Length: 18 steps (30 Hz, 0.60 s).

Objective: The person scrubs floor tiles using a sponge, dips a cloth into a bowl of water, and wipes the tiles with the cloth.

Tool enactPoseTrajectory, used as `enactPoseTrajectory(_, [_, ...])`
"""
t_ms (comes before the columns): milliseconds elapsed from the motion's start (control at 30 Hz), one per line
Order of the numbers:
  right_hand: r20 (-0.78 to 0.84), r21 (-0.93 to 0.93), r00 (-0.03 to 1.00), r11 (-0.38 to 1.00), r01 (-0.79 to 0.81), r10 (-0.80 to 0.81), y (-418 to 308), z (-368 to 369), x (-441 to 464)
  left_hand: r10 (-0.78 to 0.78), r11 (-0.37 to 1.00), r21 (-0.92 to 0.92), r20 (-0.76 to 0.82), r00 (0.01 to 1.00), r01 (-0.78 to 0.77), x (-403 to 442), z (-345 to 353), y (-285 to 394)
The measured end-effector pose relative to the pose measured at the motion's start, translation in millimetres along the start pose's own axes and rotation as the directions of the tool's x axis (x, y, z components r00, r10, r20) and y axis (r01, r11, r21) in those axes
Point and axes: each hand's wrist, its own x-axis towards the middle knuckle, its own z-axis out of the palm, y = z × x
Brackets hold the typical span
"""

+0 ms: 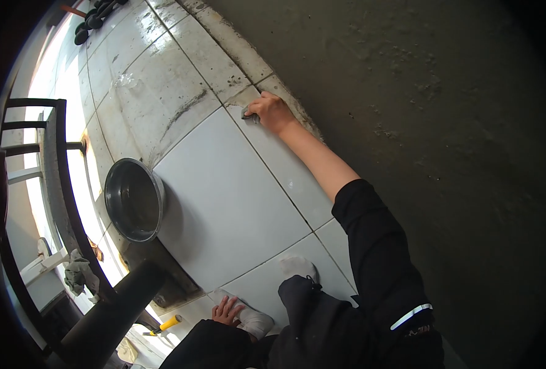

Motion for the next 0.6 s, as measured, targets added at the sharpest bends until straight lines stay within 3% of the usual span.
enactPoseTrajectory(67, [0.020, -0.016, 1.000, 1.000, -0.023, 0.023, -1, 3, 10, 0.006, 1.000, 0.011, 0.013, 1.000, -0.006, -1, 0, -3])
enactPoseTrajectory(200, [0.084, 0.107, 0.964, 0.960, -0.260, 0.252, -10, -6, 11, 0.015, 1.000, 0.012, -0.002, 1.000, -0.015, 0, 4, -4])
enactPoseTrajectory(267, [0.008, 0.295, 0.932, 0.890, -0.348, 0.361, -21, -23, 2, 0.002, 1.000, 0.017, -0.016, 1.000, -0.002, -2, 4, -3])
enactPoseTrajectory(300, [-0.018, 0.385, 0.907, 0.840, -0.383, 0.421, -26, -33, -3, -0.005, 1.000, 0.022, -0.021, 1.000, 0.006, -3, 4, -1])
enactPoseTrajectory(400, [-0.121, 0.414, 0.731, 0.703, -0.578, 0.672, -38, -51, -8, -0.046, 0.999, -0.019, 0.053, 0.998, 0.047, -3, 0, 2])
enactPoseTrajectory(600, [-0.174, 0.239, 0.782, 0.796, -0.557, 0.599, -25, -18, -3, -0.057, 0.998, -0.034, 0.059, 0.997, 0.059, -5, 1, 3])
